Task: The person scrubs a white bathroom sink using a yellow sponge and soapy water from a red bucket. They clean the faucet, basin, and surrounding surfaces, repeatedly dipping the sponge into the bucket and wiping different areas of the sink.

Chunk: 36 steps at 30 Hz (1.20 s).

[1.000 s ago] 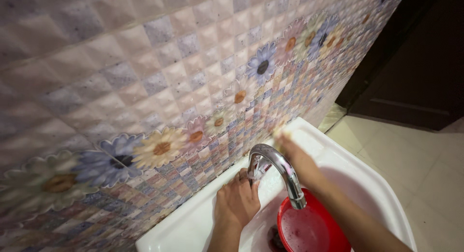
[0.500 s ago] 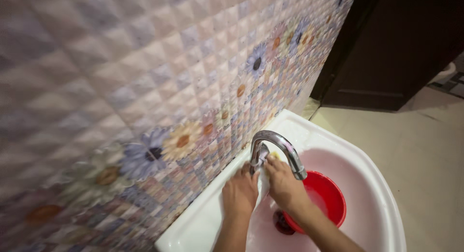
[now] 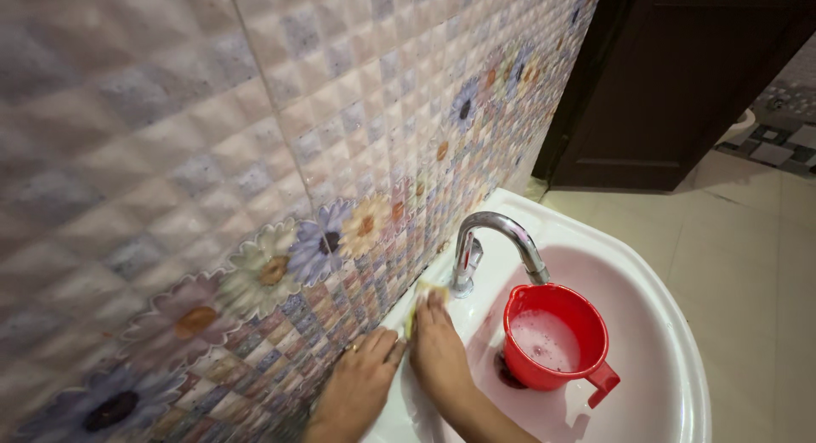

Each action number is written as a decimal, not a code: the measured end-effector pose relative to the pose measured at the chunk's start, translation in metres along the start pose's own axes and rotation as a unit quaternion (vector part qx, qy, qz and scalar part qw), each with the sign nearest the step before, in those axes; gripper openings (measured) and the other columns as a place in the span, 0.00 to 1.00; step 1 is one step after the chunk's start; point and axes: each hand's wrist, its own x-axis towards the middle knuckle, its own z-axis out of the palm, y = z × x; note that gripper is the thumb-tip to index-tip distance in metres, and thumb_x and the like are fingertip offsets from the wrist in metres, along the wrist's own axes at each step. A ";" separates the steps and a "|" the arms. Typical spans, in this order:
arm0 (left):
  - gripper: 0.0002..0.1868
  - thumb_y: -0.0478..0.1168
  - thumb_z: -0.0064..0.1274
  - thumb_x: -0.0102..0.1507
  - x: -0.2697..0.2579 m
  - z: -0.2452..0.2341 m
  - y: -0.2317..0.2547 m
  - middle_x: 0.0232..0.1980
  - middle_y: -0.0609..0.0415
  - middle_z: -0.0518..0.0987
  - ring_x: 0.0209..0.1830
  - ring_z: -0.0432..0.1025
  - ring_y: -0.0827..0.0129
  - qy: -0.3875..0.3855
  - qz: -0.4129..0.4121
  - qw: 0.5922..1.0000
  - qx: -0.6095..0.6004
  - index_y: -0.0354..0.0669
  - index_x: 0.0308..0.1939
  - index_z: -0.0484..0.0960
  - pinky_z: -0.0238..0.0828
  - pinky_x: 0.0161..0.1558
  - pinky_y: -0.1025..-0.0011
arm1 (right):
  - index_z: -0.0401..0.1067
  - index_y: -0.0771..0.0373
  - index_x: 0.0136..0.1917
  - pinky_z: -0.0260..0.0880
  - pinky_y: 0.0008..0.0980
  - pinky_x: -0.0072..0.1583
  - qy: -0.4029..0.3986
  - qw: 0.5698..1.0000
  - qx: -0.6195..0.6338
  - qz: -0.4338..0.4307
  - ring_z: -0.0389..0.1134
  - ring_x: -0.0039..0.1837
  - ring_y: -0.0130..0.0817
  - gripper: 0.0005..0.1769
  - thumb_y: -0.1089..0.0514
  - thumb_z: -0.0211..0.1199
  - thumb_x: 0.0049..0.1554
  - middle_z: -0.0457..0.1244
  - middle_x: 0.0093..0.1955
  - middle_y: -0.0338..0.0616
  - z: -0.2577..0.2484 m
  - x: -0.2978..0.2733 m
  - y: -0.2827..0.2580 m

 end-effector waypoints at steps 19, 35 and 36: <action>0.35 0.42 0.37 0.65 -0.008 -0.039 -0.001 0.79 0.47 0.58 0.73 0.59 0.43 -0.022 -0.168 0.953 -0.253 0.53 0.78 0.56 0.55 0.70 0.51 | 0.41 0.90 0.77 0.53 0.41 0.78 -0.097 0.992 -0.062 0.058 0.46 0.77 0.73 0.41 0.67 0.45 0.55 0.33 0.78 0.92 0.020 0.059 0.027; 0.23 0.42 0.42 0.69 -0.028 -0.008 0.039 0.64 0.48 0.77 0.64 0.72 0.56 0.147 -0.328 0.910 -0.207 0.46 0.67 0.74 0.69 0.63 0.59 | 0.41 0.89 0.74 0.45 0.48 0.76 -0.120 0.991 -0.035 -0.056 0.44 0.76 0.74 0.43 0.63 0.54 0.54 0.36 0.76 0.88 -0.008 0.040 0.030; 0.20 0.41 0.42 0.69 -0.032 -0.002 0.047 0.63 0.47 0.78 0.64 0.73 0.56 0.191 -0.347 0.895 -0.203 0.44 0.65 0.75 0.70 0.62 0.60 | 0.43 0.88 0.73 0.46 0.47 0.77 -0.102 0.992 -0.019 -0.067 0.44 0.78 0.73 0.41 0.64 0.54 0.53 0.38 0.77 0.86 -0.013 0.036 0.029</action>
